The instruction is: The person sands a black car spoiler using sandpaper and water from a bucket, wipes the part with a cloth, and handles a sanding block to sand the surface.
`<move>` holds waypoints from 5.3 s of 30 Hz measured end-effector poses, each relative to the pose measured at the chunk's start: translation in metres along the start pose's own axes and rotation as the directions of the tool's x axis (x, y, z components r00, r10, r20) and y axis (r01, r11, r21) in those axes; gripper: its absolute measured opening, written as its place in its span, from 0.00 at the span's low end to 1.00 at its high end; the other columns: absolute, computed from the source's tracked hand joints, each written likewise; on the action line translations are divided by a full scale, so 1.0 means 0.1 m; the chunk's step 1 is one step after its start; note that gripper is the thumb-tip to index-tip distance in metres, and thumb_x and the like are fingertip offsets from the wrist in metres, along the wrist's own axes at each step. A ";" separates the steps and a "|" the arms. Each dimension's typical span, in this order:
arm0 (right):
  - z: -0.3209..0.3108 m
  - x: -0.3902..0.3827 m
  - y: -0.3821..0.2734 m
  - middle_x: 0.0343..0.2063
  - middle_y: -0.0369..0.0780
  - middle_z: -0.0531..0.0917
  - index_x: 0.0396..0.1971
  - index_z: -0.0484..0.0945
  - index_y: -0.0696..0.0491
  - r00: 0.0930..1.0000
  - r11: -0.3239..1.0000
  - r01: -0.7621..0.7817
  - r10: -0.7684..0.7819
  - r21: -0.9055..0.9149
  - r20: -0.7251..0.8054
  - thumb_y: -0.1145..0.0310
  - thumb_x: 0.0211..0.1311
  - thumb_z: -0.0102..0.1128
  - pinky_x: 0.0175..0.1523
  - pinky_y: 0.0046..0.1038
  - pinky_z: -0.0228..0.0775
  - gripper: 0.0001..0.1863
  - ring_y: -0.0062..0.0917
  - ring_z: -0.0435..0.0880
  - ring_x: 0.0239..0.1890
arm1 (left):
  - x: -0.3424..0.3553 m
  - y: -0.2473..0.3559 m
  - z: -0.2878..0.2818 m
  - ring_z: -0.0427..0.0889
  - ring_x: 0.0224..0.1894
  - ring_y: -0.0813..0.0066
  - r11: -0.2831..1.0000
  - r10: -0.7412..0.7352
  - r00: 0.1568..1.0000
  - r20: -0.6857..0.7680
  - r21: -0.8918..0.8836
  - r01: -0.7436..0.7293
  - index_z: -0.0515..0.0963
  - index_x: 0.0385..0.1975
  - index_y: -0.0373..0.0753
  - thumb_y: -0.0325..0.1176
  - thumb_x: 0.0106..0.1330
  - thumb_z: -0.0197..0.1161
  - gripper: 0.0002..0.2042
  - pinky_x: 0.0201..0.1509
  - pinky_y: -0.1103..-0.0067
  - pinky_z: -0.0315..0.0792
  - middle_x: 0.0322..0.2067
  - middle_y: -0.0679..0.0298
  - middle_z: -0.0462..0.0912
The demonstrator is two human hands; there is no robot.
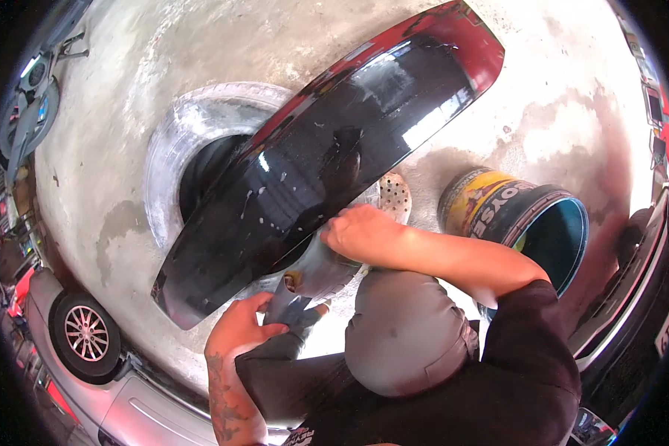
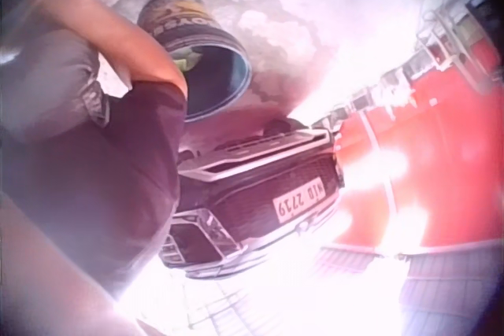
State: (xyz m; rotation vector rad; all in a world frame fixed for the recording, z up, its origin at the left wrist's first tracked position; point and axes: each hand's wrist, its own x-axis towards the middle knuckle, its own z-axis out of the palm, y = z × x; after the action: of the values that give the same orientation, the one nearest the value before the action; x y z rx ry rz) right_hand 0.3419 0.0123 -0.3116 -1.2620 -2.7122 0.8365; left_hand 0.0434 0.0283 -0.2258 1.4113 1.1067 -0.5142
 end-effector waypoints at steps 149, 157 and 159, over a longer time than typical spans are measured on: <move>0.93 -3.39 0.65 0.42 0.56 0.85 0.50 0.83 0.54 0.393 0.396 -0.916 0.861 0.061 0.321 0.65 0.58 0.64 0.51 0.43 0.77 0.20 0.48 0.86 0.46 | 0.37 -0.94 -0.26 0.61 0.69 0.29 0.936 -0.204 0.768 -0.607 0.110 0.335 0.26 0.77 0.52 0.50 0.38 0.85 0.74 0.71 0.51 0.62 0.72 0.27 0.35; -0.50 -3.51 0.11 0.43 0.54 0.85 0.51 0.80 0.58 0.095 0.078 -0.987 0.988 0.140 0.119 0.65 0.55 0.67 0.56 0.40 0.75 0.24 0.46 0.85 0.51 | 0.39 -0.98 -0.25 0.54 0.73 0.31 0.953 -0.180 0.775 -0.606 0.087 0.289 0.26 0.77 0.51 0.49 0.39 0.85 0.74 0.74 0.42 0.49 0.73 0.27 0.34; -1.02 -3.44 -0.05 0.38 0.52 0.87 0.47 0.79 0.60 -0.066 -0.041 -0.977 0.991 0.209 -0.113 0.68 0.57 0.66 0.47 0.36 0.77 0.19 0.37 0.88 0.41 | 0.39 -0.97 -0.26 0.53 0.73 0.32 0.951 -0.211 0.777 -0.592 0.059 0.304 0.26 0.76 0.49 0.48 0.38 0.85 0.74 0.74 0.42 0.49 0.73 0.27 0.33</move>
State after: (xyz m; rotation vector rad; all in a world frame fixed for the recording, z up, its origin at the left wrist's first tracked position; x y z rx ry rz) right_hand 0.5943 -0.1916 -0.1578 -3.0804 -0.9625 0.5807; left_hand -0.0288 0.0487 -0.3031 1.6107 1.8116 -0.3676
